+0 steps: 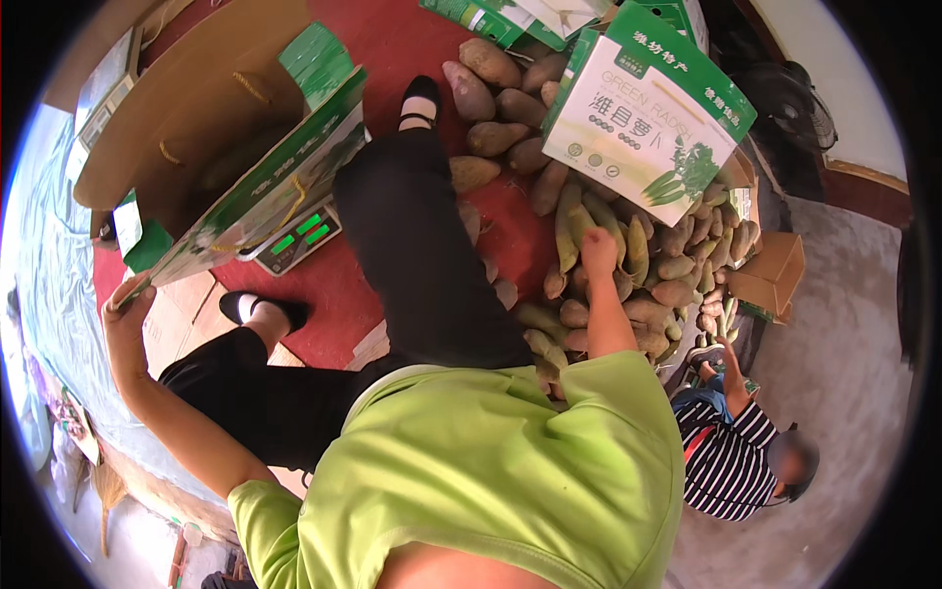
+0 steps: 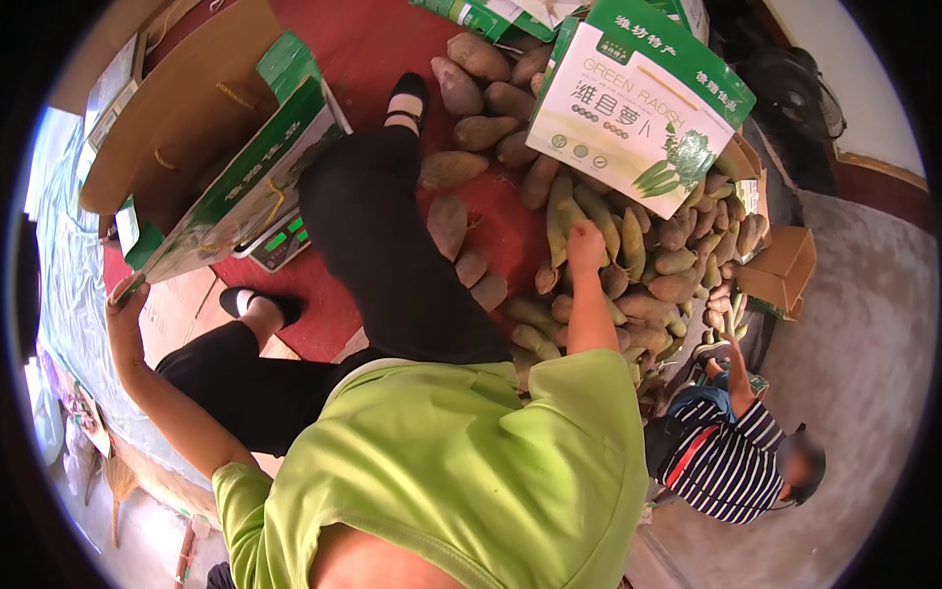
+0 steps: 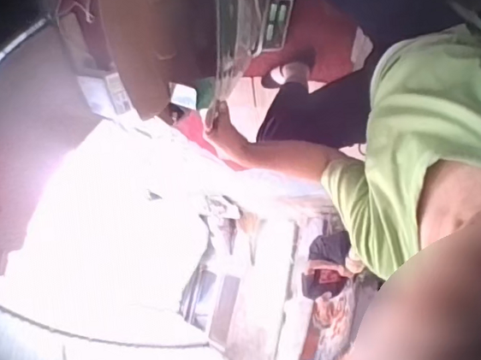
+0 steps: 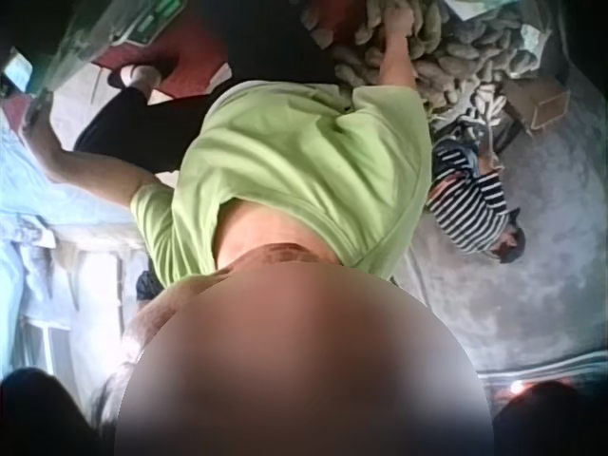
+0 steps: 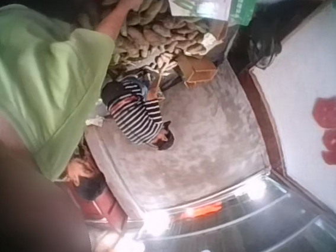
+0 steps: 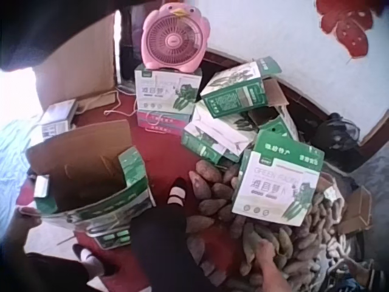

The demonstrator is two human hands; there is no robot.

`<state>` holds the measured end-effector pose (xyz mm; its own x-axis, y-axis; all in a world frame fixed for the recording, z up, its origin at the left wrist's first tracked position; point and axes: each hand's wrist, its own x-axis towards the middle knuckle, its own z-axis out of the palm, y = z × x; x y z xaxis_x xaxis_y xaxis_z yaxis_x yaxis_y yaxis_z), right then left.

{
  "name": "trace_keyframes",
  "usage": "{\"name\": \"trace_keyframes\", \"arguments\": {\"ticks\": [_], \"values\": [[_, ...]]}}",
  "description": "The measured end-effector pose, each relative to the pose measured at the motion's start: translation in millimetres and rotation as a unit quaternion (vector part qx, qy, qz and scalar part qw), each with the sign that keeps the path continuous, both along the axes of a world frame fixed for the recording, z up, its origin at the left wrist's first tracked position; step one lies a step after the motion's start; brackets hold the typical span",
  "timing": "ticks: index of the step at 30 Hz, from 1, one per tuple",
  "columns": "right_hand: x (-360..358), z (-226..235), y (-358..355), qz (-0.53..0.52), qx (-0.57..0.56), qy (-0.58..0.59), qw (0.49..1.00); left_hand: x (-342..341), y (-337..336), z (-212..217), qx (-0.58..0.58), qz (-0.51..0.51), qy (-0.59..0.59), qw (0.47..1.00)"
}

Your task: Sorting green radishes from a pile on the floor, weighing them on a digital scale, and packing them into branded cardboard boxes.

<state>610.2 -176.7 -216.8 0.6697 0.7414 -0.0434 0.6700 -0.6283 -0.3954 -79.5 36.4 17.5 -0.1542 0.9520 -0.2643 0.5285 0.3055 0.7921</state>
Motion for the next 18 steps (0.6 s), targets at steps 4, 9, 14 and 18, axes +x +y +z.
{"name": "trace_keyframes", "arguments": {"ticks": [4, 9, 14, 18], "values": [[36.0, 74.0, 82.0, 0.018, 0.135, -0.104, 0.985, 3.1, 2.0, -1.8, -0.007, 0.003, -0.014, 1.000], [91.1, 145.1, 173.4, 0.063, 0.146, -0.211, 0.964, 13.7, 3.3, 4.5, -0.001, 0.001, -0.005, 1.000], [91.1, 210.9, 261.9, 0.059, 0.061, -0.302, 0.949, 13.3, 3.9, 4.2, 0.002, 0.002, -0.021, 1.000], [100.0, 226.2, 306.6, 0.059, -0.012, -0.301, 0.952, 21.0, 3.6, 10.6, -0.011, -0.002, -0.017, 1.000]]}}
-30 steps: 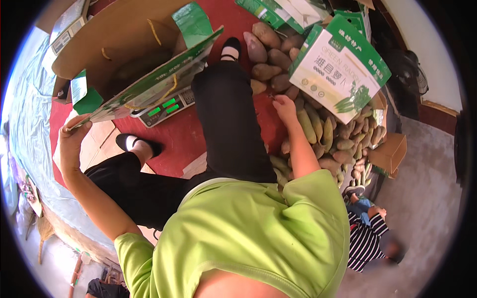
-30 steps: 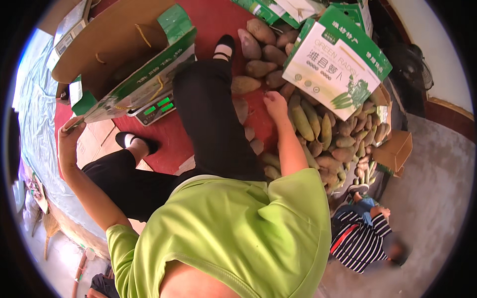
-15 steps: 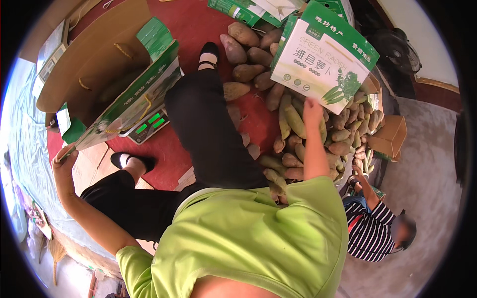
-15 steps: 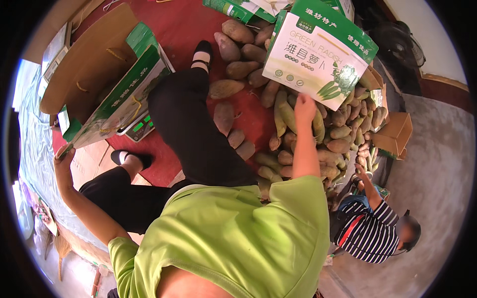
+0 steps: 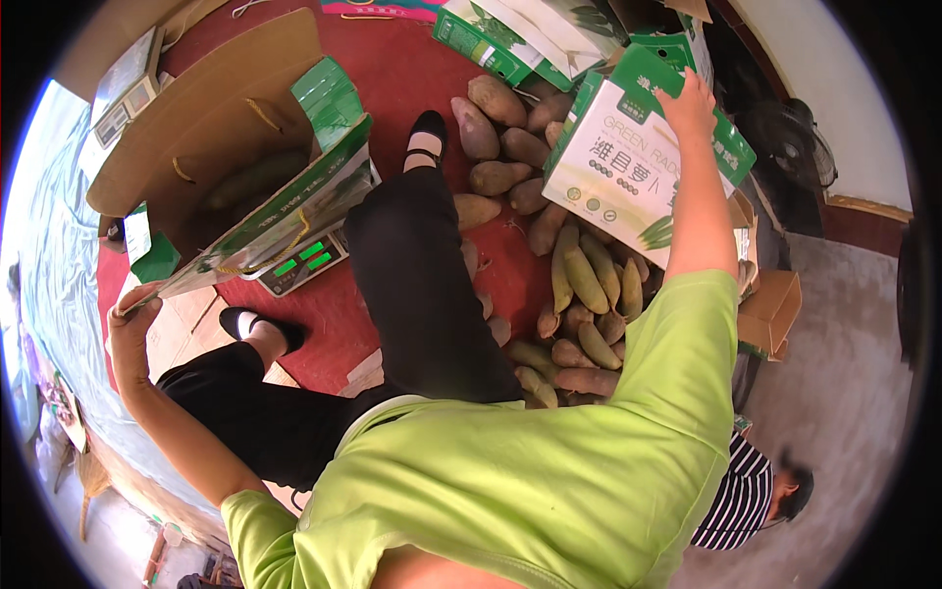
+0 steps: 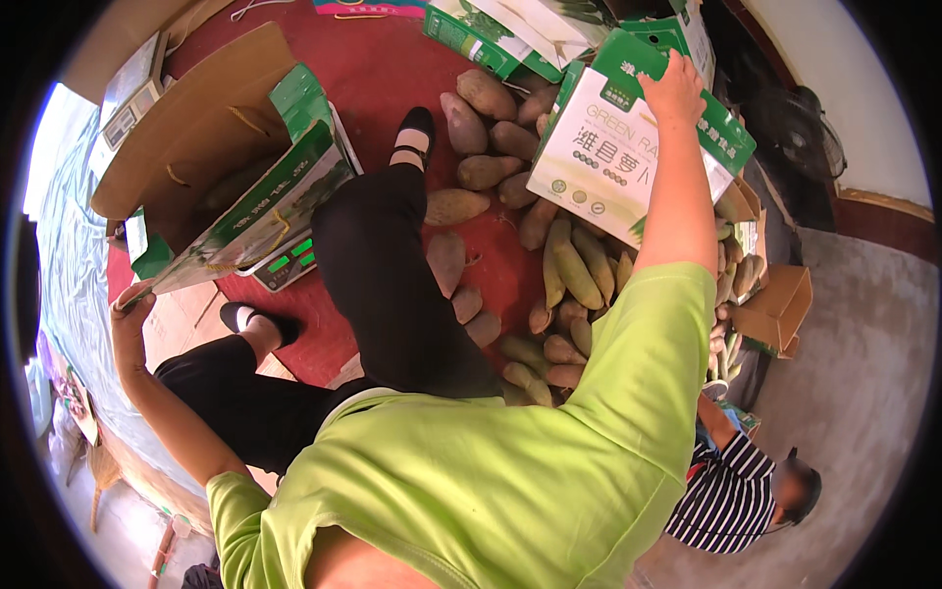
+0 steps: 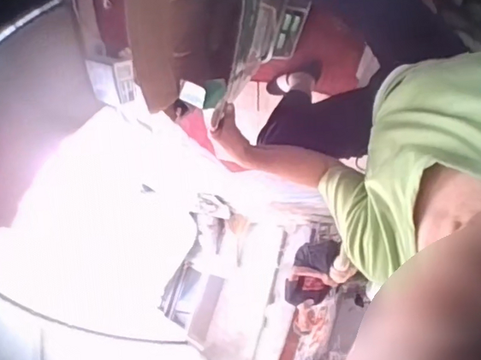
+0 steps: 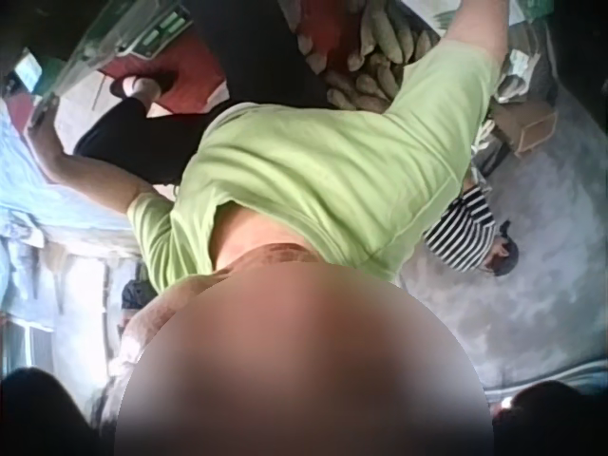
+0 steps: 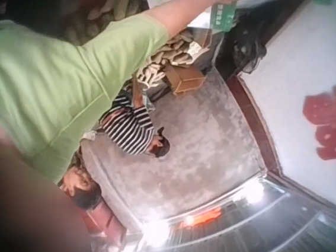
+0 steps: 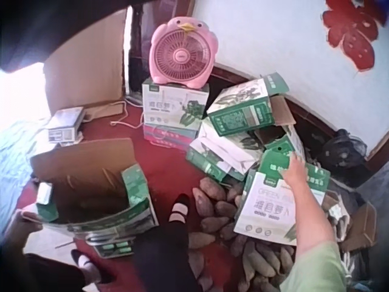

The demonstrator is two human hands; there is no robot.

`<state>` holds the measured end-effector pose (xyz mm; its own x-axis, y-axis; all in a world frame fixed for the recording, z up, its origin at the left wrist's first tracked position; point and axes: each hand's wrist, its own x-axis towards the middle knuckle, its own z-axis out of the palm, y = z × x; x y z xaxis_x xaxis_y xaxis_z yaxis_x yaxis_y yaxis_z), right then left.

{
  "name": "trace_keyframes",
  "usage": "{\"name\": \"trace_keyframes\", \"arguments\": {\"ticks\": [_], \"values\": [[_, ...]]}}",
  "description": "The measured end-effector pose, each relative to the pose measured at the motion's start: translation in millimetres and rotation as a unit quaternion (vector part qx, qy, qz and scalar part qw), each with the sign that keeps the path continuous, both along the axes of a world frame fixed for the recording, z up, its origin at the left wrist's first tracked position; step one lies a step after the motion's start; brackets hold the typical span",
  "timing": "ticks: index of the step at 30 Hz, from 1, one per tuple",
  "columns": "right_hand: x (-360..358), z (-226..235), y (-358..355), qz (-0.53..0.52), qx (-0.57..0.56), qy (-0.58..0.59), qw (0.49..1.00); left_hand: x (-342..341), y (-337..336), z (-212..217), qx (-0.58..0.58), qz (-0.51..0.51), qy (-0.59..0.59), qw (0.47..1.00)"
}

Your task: Sorting green radishes from a pile on the floor, weighing them on a digital scale, and packing them into branded cardboard boxes.

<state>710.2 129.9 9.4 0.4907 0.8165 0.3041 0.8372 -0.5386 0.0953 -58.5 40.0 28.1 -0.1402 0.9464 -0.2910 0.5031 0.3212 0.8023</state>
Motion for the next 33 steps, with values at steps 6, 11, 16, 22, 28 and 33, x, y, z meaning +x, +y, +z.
{"name": "trace_keyframes", "arguments": {"ticks": [6, 11, 16, 22, 28, 33], "values": [[-3.1, -0.5, 9.8, -0.033, -0.132, 0.012, 0.991, 1.3, -1.0, 5.1, -0.004, -0.005, -0.002, 1.000], [-20.1, 10.1, -12.9, -0.002, -0.136, -0.039, 0.990, 0.3, 4.1, -1.2, 0.004, -0.026, -0.015, 1.000], [-82.8, 18.0, -85.3, 0.217, -0.036, 0.042, 0.975, -7.5, 2.0, -3.3, 0.000, -0.028, -0.009, 1.000], [-150.5, 40.7, -161.3, 0.277, -0.052, 0.061, 0.957, -4.9, 2.7, -4.5, 0.001, -0.020, 0.015, 1.000], [-127.5, 67.2, -199.5, 0.276, 0.134, 0.176, 0.935, -8.6, 3.6, -4.9, 0.011, -0.043, 0.002, 0.999], [-118.9, 79.6, -208.9, 0.204, 0.192, 0.189, 0.941, -2.0, 4.6, -1.2, 0.013, -0.046, -0.009, 0.999]]}}
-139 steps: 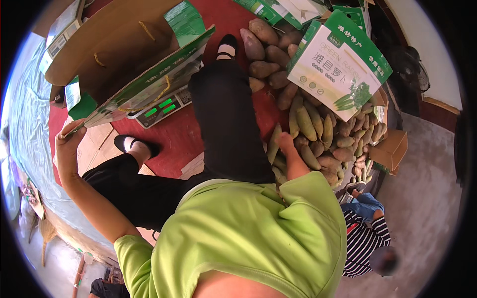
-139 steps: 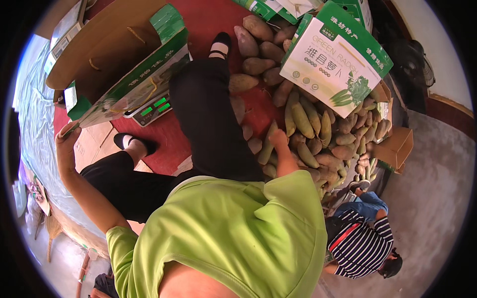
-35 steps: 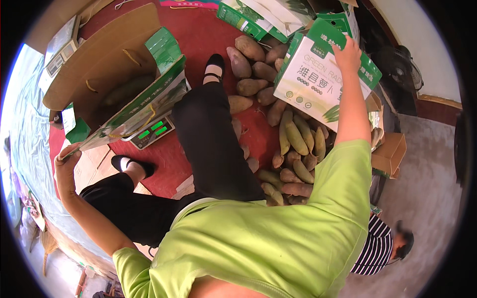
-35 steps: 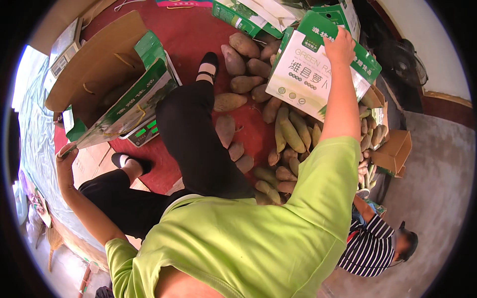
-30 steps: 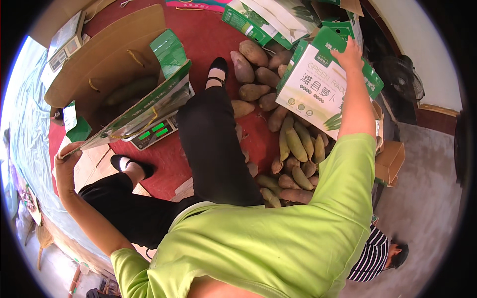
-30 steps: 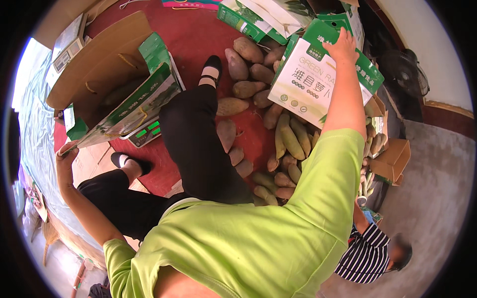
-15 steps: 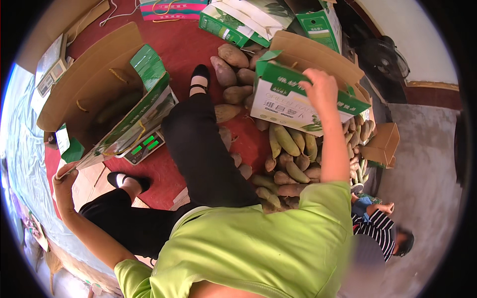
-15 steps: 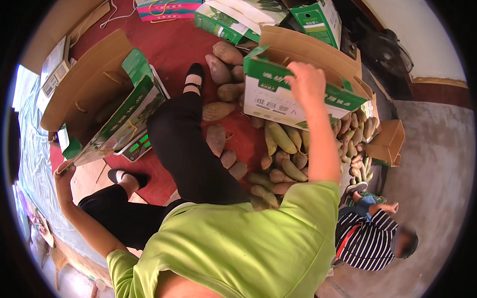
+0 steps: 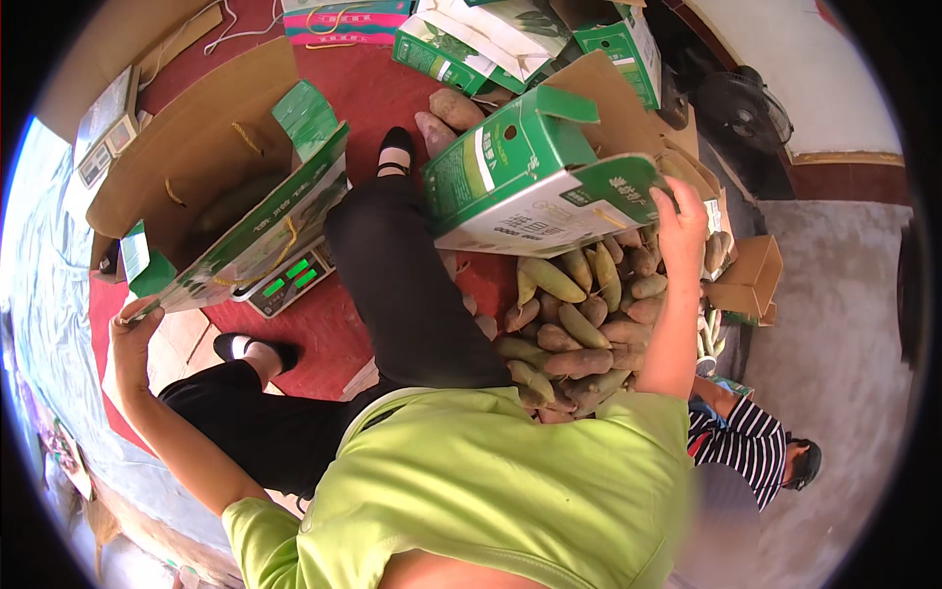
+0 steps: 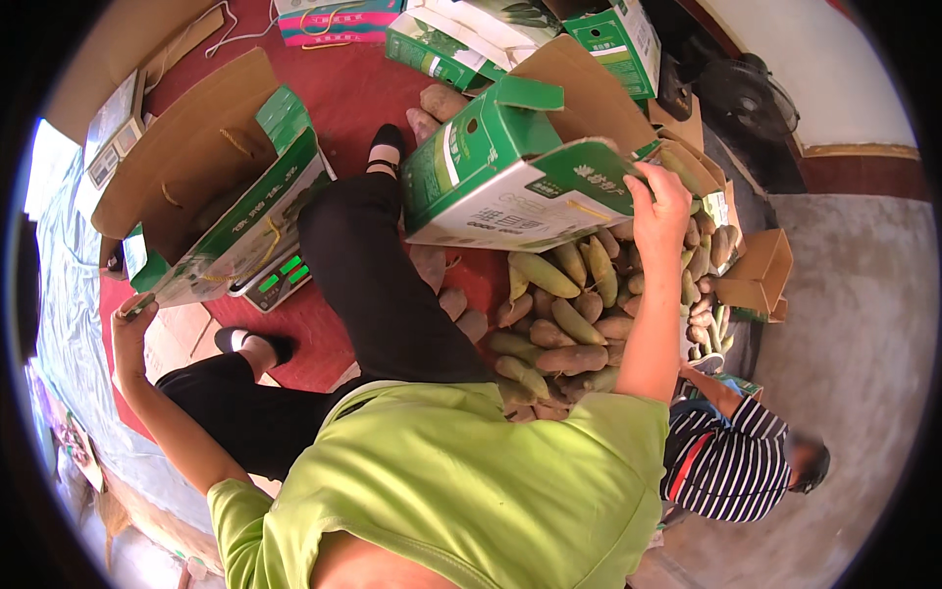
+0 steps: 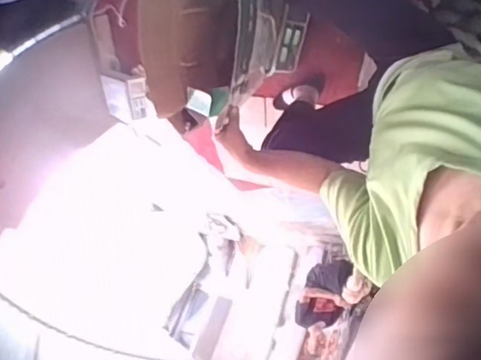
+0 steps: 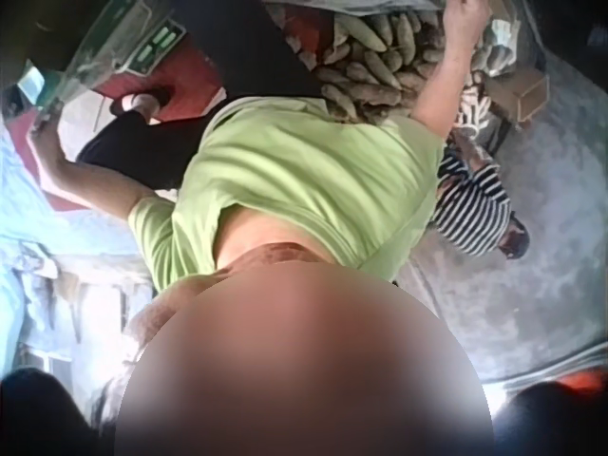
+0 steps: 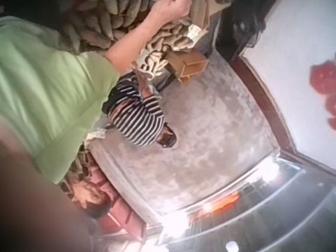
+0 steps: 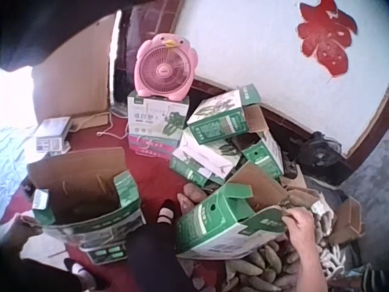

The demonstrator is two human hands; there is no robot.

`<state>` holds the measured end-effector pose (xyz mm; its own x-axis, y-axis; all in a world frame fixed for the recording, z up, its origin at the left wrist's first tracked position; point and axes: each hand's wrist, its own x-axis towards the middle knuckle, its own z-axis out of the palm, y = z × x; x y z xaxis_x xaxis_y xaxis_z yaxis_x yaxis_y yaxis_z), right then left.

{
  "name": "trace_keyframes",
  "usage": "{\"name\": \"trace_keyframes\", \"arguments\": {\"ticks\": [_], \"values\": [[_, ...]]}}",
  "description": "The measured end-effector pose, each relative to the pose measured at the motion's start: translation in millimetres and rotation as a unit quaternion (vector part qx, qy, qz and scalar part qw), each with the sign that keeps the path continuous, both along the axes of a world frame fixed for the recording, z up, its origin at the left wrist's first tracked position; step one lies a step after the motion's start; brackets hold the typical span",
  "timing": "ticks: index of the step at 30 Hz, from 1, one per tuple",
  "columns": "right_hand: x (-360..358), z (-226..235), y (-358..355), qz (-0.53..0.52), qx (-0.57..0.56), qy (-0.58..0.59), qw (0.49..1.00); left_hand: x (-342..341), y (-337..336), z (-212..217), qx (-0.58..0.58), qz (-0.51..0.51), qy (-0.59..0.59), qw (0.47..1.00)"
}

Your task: Sorting green radishes from a pile on the floor, weighing them on a digital scale, and packing them into branded cardboard boxes.

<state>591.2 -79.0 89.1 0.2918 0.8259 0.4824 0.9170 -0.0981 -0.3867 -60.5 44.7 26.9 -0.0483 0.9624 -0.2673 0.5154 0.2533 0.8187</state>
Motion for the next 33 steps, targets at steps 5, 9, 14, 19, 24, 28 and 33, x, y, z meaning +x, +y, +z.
{"name": "trace_keyframes", "arguments": {"ticks": [5, 9, 14, 19, 24, 28, 33], "values": [[38.0, -4.2, -7.7, -0.097, -0.032, 0.056, 0.993, -11.7, 1.5, -6.5, -0.016, -0.009, 0.010, 1.000], [94.1, 24.4, -39.3, -0.181, 0.032, 0.147, 0.972, -5.5, -1.2, -2.9, -0.005, -0.005, 0.000, 1.000], [193.1, 76.9, -128.9, -0.397, 0.076, -0.140, 0.904, -6.7, 3.0, -5.7, -0.002, -0.011, 0.001, 1.000], [181.0, 121.2, -172.7, -0.555, 0.090, -0.373, 0.738, -19.2, 4.4, -14.6, -0.006, -0.023, -0.007, 1.000], [152.6, 69.2, -189.4, -0.633, -0.034, -0.287, 0.718, -22.4, 0.8, -13.9, -0.002, -0.012, -0.012, 1.000], [131.5, -41.1, -181.7, -0.506, -0.087, -0.230, 0.826, -17.0, 1.1, -9.4, -0.014, -0.014, 0.011, 1.000], [90.5, -143.7, -149.2, -0.345, -0.149, -0.046, 0.926, -19.8, 5.4, -13.0, -0.017, -0.001, 0.045, 0.999]]}}
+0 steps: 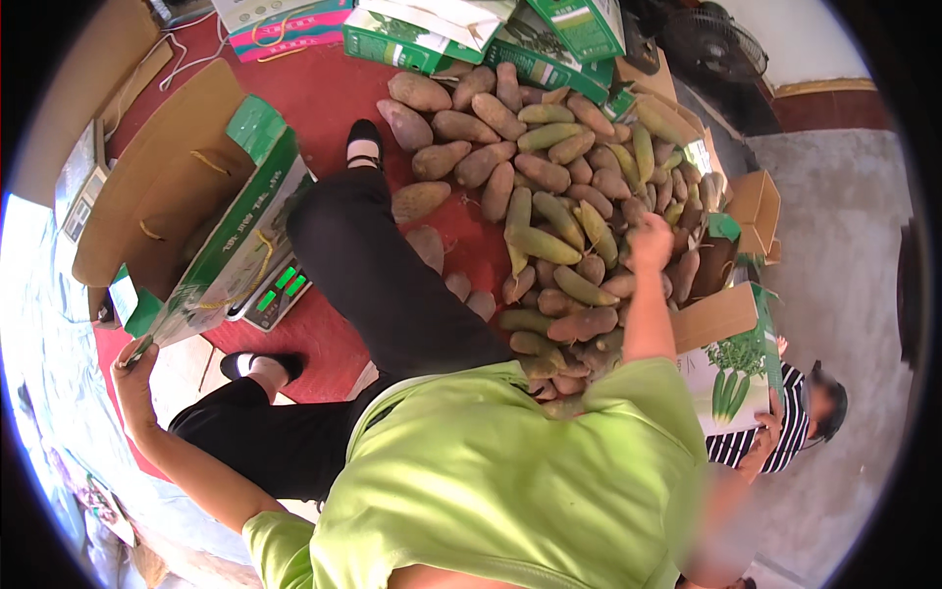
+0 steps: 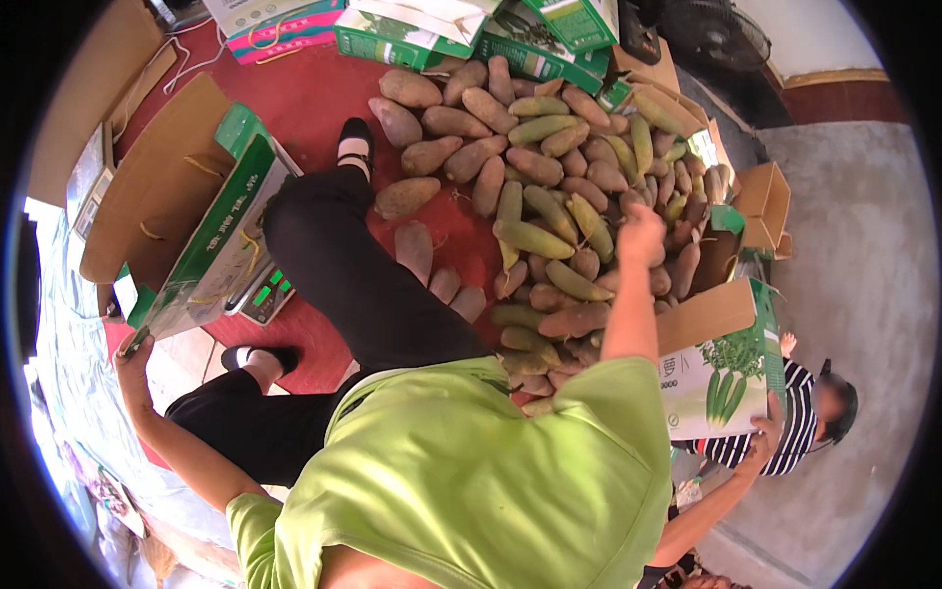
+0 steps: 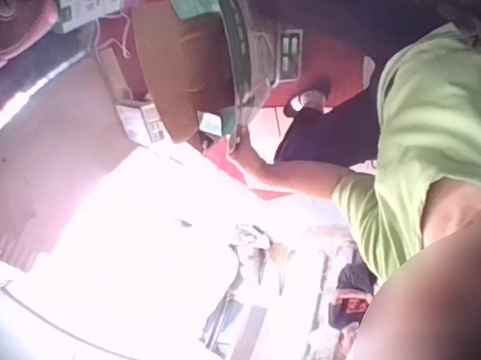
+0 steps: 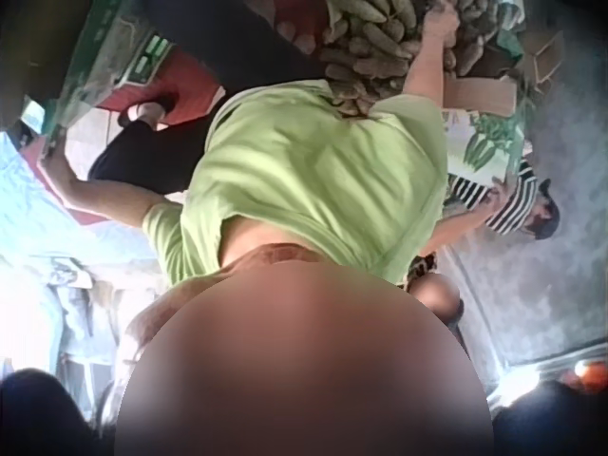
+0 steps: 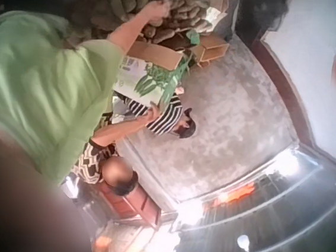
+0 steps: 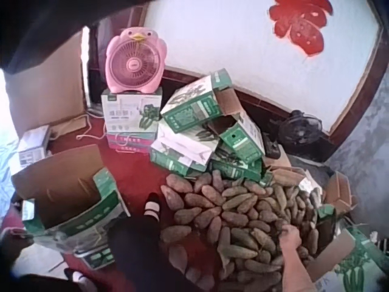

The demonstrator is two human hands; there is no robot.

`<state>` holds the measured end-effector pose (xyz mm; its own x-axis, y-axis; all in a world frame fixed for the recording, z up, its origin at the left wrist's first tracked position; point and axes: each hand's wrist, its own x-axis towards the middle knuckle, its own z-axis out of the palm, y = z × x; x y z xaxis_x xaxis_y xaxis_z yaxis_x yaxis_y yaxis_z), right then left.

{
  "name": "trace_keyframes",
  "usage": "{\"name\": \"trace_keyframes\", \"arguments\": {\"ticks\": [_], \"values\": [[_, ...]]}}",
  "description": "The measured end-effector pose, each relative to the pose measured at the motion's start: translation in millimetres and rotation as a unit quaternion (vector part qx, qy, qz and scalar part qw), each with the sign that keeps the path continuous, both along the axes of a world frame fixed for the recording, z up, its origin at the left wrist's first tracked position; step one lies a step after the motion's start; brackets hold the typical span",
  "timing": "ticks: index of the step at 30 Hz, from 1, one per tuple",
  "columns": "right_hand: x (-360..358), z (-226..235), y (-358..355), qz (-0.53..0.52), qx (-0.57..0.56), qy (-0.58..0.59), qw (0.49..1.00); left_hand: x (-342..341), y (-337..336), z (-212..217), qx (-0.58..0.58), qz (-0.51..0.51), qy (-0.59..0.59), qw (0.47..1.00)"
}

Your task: Sorting green radishes from a pile on the floor, weighing them on a digital scale, and packing them into branded cardboard boxes.

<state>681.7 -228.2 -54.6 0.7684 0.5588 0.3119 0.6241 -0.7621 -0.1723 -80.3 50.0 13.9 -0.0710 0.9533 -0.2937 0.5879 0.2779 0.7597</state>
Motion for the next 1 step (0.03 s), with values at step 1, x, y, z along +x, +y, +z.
{"name": "trace_keyframes", "arguments": {"ticks": [1], "values": [[-4.2, -21.2, 2.3, 0.025, 0.003, 0.050, 0.998, 3.9, 3.2, -2.7, -0.007, -0.009, 0.002, 1.000]]}}
